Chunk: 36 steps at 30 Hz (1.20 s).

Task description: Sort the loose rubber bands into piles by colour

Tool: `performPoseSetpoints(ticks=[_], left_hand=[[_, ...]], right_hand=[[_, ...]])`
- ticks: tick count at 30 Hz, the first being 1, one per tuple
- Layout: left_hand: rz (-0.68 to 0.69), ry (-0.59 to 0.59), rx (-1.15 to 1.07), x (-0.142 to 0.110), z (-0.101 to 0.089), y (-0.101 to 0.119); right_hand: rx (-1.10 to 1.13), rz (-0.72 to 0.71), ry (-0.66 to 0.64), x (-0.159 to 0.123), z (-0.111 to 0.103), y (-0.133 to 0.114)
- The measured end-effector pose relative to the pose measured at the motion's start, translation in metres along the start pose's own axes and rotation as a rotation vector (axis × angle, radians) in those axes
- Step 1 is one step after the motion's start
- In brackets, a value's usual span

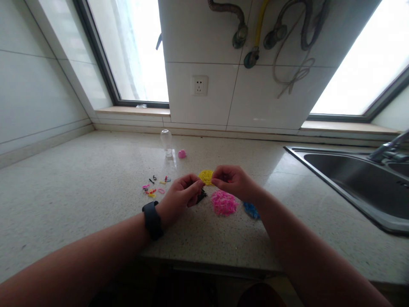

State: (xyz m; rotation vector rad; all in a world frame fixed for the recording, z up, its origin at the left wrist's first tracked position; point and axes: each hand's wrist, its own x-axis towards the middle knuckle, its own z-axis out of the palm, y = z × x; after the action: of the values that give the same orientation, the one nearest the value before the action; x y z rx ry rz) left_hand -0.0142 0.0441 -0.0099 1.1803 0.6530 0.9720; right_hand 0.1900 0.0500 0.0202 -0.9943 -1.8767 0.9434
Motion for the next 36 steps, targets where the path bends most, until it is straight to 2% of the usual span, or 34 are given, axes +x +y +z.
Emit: performPoseSetpoints(ticks=[5, 10, 20, 25, 36], left_hand=[[-0.016, 0.026, -0.027, 0.0008, -0.0008, -0.0007], [0.005, 0.04, 0.015, -0.0002, 0.0021, 0.0009], [0.059, -0.014, 0.077, 0.0018, -0.0022, -0.0034], [0.122, 0.018, 0.161, 0.0021, -0.0016, -0.0037], [0.153, 0.078, 0.239, -0.0009, -0.0008, -0.0001]], right_hand=[[0.004, 0.002, -0.01, -0.0005, -0.0015, -0.0004], [-0.089, -0.032, -0.038, -0.0016, 0.0005, 0.0052], [-0.121, -0.077, -0.028, -0.0019, 0.0031, 0.0055], [-0.107, -0.079, -0.038, -0.0015, 0.0026, 0.0015], [-0.203, -0.079, -0.089, -0.0038, 0.0026, 0.0012]])
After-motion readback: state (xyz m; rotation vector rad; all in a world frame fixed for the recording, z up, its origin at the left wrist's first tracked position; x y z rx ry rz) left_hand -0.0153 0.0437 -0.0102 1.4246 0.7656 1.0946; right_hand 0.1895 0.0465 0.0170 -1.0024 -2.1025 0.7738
